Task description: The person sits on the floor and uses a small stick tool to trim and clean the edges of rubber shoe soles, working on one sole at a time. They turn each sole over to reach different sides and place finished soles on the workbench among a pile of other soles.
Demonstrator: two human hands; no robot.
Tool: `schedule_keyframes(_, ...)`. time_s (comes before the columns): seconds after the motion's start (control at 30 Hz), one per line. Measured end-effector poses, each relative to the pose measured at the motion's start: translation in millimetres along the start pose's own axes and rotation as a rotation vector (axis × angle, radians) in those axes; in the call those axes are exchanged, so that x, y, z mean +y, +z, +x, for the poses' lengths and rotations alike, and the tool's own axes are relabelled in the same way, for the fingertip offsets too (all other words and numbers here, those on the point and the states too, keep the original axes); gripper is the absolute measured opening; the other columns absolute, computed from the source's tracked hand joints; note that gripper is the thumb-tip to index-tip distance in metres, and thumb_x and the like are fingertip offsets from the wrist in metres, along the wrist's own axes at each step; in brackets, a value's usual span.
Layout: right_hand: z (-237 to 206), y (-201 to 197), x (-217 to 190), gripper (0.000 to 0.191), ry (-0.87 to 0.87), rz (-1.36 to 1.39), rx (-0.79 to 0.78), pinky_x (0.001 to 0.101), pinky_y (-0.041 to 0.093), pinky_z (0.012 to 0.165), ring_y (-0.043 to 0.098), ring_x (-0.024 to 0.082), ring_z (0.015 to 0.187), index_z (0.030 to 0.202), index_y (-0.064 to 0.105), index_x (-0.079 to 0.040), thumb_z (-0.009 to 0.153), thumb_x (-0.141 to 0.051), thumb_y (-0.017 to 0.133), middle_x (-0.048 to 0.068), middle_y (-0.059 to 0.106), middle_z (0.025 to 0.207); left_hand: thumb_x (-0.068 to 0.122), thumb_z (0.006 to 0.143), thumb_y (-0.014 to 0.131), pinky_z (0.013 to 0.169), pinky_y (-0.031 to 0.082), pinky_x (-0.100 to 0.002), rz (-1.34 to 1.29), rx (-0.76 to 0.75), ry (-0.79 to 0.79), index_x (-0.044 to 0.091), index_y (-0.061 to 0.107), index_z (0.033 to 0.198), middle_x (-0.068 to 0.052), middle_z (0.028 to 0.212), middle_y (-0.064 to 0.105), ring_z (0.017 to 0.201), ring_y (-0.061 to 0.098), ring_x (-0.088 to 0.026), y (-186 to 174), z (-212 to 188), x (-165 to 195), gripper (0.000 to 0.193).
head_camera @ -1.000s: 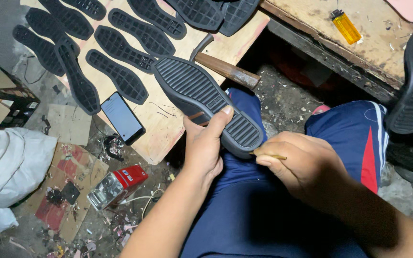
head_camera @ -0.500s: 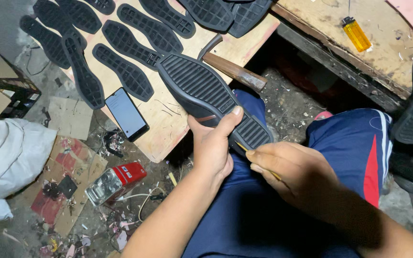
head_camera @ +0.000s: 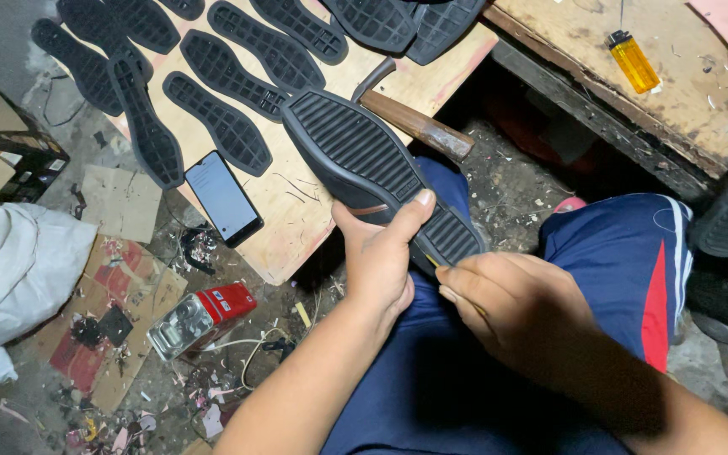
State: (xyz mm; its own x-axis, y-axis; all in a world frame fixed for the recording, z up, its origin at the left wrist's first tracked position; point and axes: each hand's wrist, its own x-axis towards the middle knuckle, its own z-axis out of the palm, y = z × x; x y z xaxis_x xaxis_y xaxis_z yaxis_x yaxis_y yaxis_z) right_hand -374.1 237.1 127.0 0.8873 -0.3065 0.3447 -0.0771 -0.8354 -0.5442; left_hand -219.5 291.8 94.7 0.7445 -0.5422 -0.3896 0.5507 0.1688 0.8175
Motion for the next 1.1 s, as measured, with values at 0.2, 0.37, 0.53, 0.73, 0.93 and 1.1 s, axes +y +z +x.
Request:
schedule_keyframes(0.2, -9.5, 0.6, 4.2, 0.020, 0.038, -0.023, -0.090, 0.0379, 0.056, 0.068, 0.071, 0.027, 0.081, 0.102, 0.070, -0.009, 0.083, -0.016, 0.073, 0.007, 0.072, 0.093, 0.001, 0.073, 0.080, 0.092, 0.054, -0.037, 0.051, 0.008, 0.021, 0.004, 0.035, 0.131, -0.010, 0.113, 0.060, 0.101, 0.063, -0.019, -4.3, 7.9, -0.7, 0.073)
schedule_keyframes(0.37, -16.8, -5.0, 2.9, 0.019, 0.119, 0.059, 0.007, 0.0369, 0.056, 0.068, 0.070, 0.028, 0.079, 0.102, 0.069, -0.009, 0.085, -0.016, 0.074, 0.008, 0.070, 0.090, 0.000, 0.074, 0.080, 0.090, 0.055, -0.037, 0.025, 0.001, 0.013, 0.003, 0.036, 0.130, -0.010, 0.111, 0.060, 0.098, 0.063, -0.019, -7.1, 10.5, 0.0, 0.071)
schedule_keyframes(0.53, -21.7, -18.1, -3.1, 0.012, 0.210, 0.128, 0.101, 0.0340, 0.058, 0.068, 0.073, 0.026, 0.077, 0.100, 0.066, -0.009, 0.089, -0.012, 0.071, 0.008, 0.071, 0.090, -0.001, 0.074, 0.078, 0.088, 0.057, -0.038, 0.026, -0.041, -0.013, 0.003, 0.037, 0.130, -0.010, 0.109, 0.061, 0.096, 0.064, -0.020, -12.7, 11.7, 2.5, 0.069)
schedule_keyframes(0.73, -17.5, -25.7, -2.7, 0.017, 0.207, 0.166, 0.135, 0.0366, 0.057, 0.077, 0.072, 0.028, 0.087, 0.106, 0.067, -0.006, 0.090, -0.012, 0.067, 0.012, 0.071, 0.100, 0.004, 0.078, 0.082, 0.097, 0.055, -0.035, 0.284, -0.214, 0.169, -0.002, 0.034, 0.139, -0.011, 0.121, 0.059, 0.108, 0.062, -0.018, -14.6, -2.7, -5.4, 0.078)
schedule_keyframes(0.93, -7.0, -12.6, 3.9, 0.021, 0.112, 0.135, 0.094, 0.0392, 0.056, 0.086, 0.071, 0.030, 0.096, 0.111, 0.068, -0.006, 0.092, -0.013, 0.066, 0.011, 0.072, 0.106, 0.010, 0.081, 0.083, 0.101, 0.053, -0.033, 0.464, -0.317, 0.306, -0.003, 0.026, 0.145, -0.011, 0.127, 0.058, 0.114, 0.062, -0.017, -15.0, -15.7, -13.0, 0.087)
schedule_keyframes(1.1, -5.7, -8.5, 5.7, 0.024, 0.117, 0.072, 0.068, 0.0402, 0.054, 0.086, 0.070, 0.030, 0.096, 0.111, 0.068, -0.006, 0.089, -0.013, 0.066, 0.011, 0.072, 0.107, 0.014, 0.082, 0.083, 0.097, 0.056, -0.033, 0.432, -0.339, 0.280, -0.002, 0.024, 0.147, -0.010, 0.124, 0.058, 0.109, 0.062, -0.016, -14.2, -17.0, -19.1, 0.089)
